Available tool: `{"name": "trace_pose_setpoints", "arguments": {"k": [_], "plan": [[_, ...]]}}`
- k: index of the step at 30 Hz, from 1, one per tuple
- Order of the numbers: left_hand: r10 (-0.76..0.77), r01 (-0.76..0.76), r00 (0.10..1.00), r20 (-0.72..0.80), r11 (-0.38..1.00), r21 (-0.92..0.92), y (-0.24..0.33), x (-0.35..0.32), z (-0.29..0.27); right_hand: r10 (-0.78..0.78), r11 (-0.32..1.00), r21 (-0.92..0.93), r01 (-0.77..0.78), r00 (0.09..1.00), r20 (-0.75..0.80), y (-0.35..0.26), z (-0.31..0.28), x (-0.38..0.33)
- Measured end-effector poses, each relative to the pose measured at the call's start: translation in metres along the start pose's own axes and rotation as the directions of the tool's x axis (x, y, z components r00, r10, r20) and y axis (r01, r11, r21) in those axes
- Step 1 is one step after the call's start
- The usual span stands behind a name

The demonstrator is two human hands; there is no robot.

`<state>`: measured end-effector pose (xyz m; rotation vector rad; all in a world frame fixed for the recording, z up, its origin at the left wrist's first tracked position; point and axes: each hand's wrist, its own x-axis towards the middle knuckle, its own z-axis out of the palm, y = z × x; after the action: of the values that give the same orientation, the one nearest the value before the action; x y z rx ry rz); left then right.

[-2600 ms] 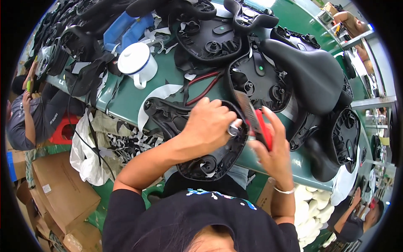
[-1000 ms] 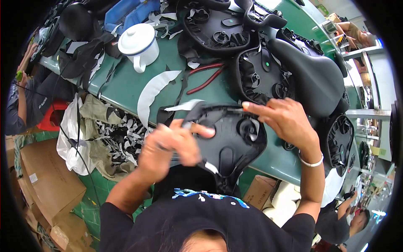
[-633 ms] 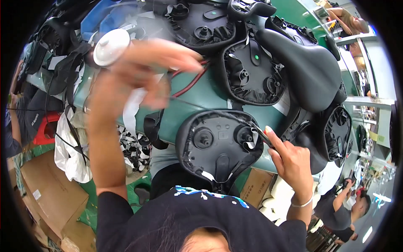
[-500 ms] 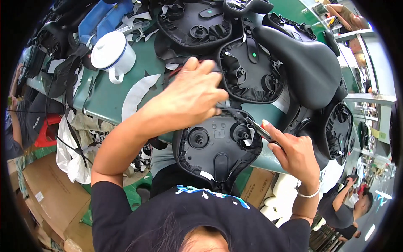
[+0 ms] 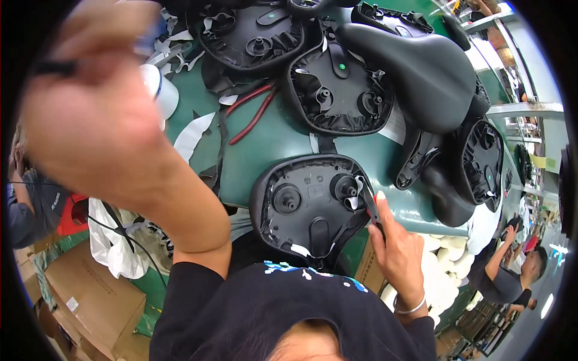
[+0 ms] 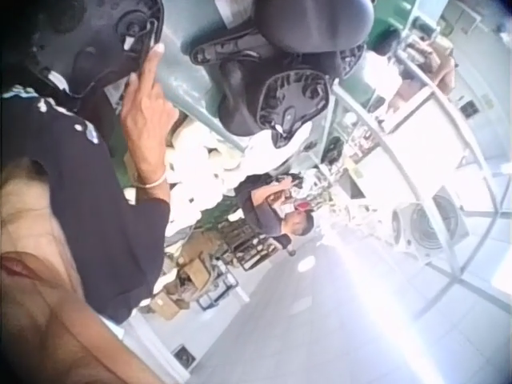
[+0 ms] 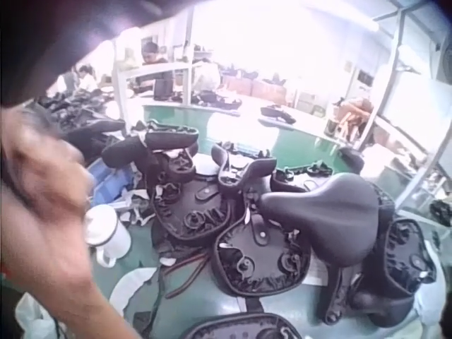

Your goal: Trimming excess plastic material and assembling components of bicycle seats using a utility knife.

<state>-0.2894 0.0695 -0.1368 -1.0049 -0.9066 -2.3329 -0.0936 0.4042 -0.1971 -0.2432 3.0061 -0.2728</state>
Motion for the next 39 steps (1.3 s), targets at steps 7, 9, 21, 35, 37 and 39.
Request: {"name": "trace_pose_setpoints", "arguments": {"k": [7,9,21,35,37,39], "plan": [[-0.778,0.361,0.593,-0.205,0.03,0.932,0.004,-0.129,0.026,-0.046,0.999,-0.021,0.05,0.987,0.155,0.029,-0.027,0.025],[-0.972,0.562,-0.107,-0.211,-0.235,0.793,0.03,-0.161,0.026,-0.112,0.982,0.168,0.091,0.987,0.119,0.028,-0.027,0.032],[-0.575,0.839,0.507,-0.641,0.501,0.215,-0.03,-0.214,0.103,0.092,0.991,0.096,-0.092,0.996,0.002,-0.002,0.057,-0.008],[-0.615,0.75,0.65,-0.446,0.424,0.507,-0.017,-0.242,0.116,0.36,0.526,0.682,-0.508,0.86,0.362,-0.023,0.045,-0.052],[-0.594,0.795,0.575,-0.563,0.568,0.213,-0.018,-0.235,0.114,0.217,0.697,0.676,-0.237,0.969,0.117,-0.007,0.05,-0.035],[-0.515,0.736,0.607,-0.605,0.652,0.183,-0.026,-0.256,0.101,0.076,0.833,0.553,0.033,0.982,-0.172,-0.005,0.043,-0.005]]}}
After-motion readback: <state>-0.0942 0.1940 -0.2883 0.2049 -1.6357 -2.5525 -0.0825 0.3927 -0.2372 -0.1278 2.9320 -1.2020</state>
